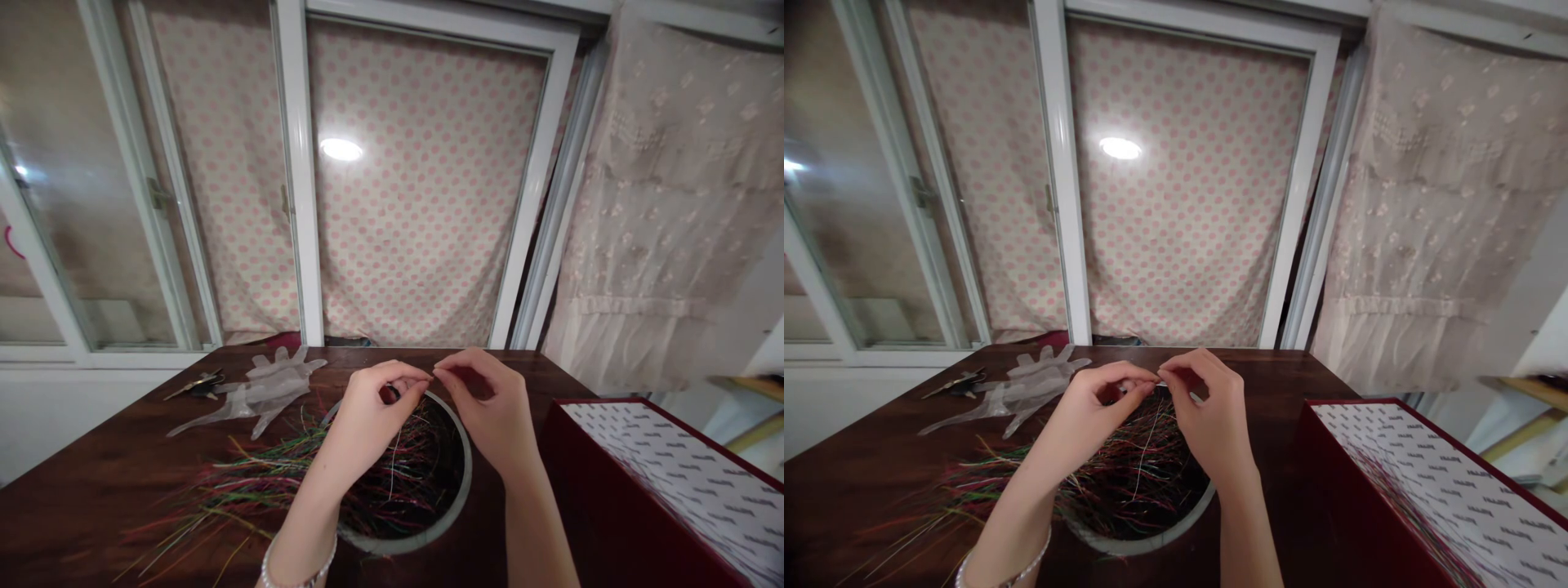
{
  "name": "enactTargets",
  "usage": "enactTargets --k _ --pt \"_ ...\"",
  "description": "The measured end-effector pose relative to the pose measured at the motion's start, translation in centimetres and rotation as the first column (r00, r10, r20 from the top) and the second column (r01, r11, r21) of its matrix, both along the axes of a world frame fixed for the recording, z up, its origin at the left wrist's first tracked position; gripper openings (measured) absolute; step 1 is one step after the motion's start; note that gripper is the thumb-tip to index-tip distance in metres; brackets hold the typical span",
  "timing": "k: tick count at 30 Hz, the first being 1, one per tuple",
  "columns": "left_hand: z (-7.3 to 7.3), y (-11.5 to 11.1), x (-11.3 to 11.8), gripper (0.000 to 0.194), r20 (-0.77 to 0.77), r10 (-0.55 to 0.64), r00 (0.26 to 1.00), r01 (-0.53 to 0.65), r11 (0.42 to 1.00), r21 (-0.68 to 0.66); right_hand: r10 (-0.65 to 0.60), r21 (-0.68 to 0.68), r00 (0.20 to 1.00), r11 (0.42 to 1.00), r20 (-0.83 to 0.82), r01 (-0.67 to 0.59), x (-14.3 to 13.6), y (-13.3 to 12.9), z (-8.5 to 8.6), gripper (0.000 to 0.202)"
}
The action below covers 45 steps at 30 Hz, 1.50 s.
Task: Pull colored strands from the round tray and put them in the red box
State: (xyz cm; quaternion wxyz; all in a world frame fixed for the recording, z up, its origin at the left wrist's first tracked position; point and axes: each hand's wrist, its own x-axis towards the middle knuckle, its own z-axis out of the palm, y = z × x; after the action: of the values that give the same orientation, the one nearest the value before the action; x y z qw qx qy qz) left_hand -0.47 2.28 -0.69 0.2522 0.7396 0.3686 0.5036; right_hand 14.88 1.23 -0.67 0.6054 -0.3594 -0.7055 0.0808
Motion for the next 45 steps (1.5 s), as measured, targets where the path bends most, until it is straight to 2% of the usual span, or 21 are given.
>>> enactTargets --k 6,11,14,17,21,26,28,30,33,38,41,45 --pt "0.2 -0.2 0.0 0.015 0.026 -0.043 0.999 0.044 0.999 -0.024 -0.021 -0.006 1.0 1.0 0.018 0.021 0.0 -0.1 0.2 0.012" --pt "0.3 -0.2 0.2 0.014 0.023 -0.02 1.0 0.02 1.0 -0.017 -0.009 -0.023 1.0 1.0 -0.001 0.009 -0.2 -0.4 0.3 0.01" --pt "0.4 -0.4 0.2 0.012 -0.001 0.016 1.0 -0.016 0.999 0.038 0.025 -0.087 0.998 0.996 -0.053 -0.03 -0.2 -0.5 0.3 0.007" --pt "0.6 -0.7 0.2 0.013 -0.021 0.011 1.0 -0.009 0.996 0.092 0.098 -0.16 0.981 0.979 -0.17 -0.125 -0.1 -0.4 0.2 0.004" --pt "0.9 -1.1 0.0 0.016 -0.042 -0.064 0.997 0.069 0.989 0.13 0.227 -0.258 0.914 0.911 -0.335 -0.321 0.4 -0.3 0.3 0.007" --pt "1.5 -1.7 -0.2 0.019 -0.063 -0.165 0.984 0.172 0.978 0.121 0.378 -0.353 0.79 0.741 -0.483 -0.571 1.1 -0.9 0.8 0.015" --pt "1.5 -1.9 -0.2 0.019 -0.042 -0.21 0.977 0.213 0.971 0.105 0.427 -0.353 0.751 0.692 -0.503 -0.63 1.3 -1.1 0.9 0.017" --pt "1.5 -1.9 -0.3 0.018 -0.011 -0.229 0.973 0.229 0.969 0.092 0.452 -0.353 0.742 0.676 -0.495 -0.647 1.3 -1.3 1.1 0.016" --pt "1.4 -1.8 -0.5 0.015 0.058 -0.227 0.972 0.224 0.973 0.054 0.457 -0.35 0.764 0.697 -0.456 -0.626 1.2 -1.2 1.0 0.016" --pt "1.4 -1.6 -0.3 0.011 0.212 -0.194 0.958 0.209 0.977 -0.049 0.451 -0.275 0.794 0.769 -0.408 -0.577 0.9 -0.8 0.5 0.012" --pt "1.3 -1.5 -0.1 0.009 0.271 -0.138 0.953 0.167 0.982 -0.084 0.402 -0.224 0.841 0.838 -0.363 -0.497 0.7 -0.7 0.4 0.007" --pt "0.9 -1.1 -0.1 0.011 0.269 -0.06 0.961 0.1 0.986 -0.136 0.306 -0.177 0.917 0.918 -0.255 -0.356 0.5 -0.6 0.3 0.003"
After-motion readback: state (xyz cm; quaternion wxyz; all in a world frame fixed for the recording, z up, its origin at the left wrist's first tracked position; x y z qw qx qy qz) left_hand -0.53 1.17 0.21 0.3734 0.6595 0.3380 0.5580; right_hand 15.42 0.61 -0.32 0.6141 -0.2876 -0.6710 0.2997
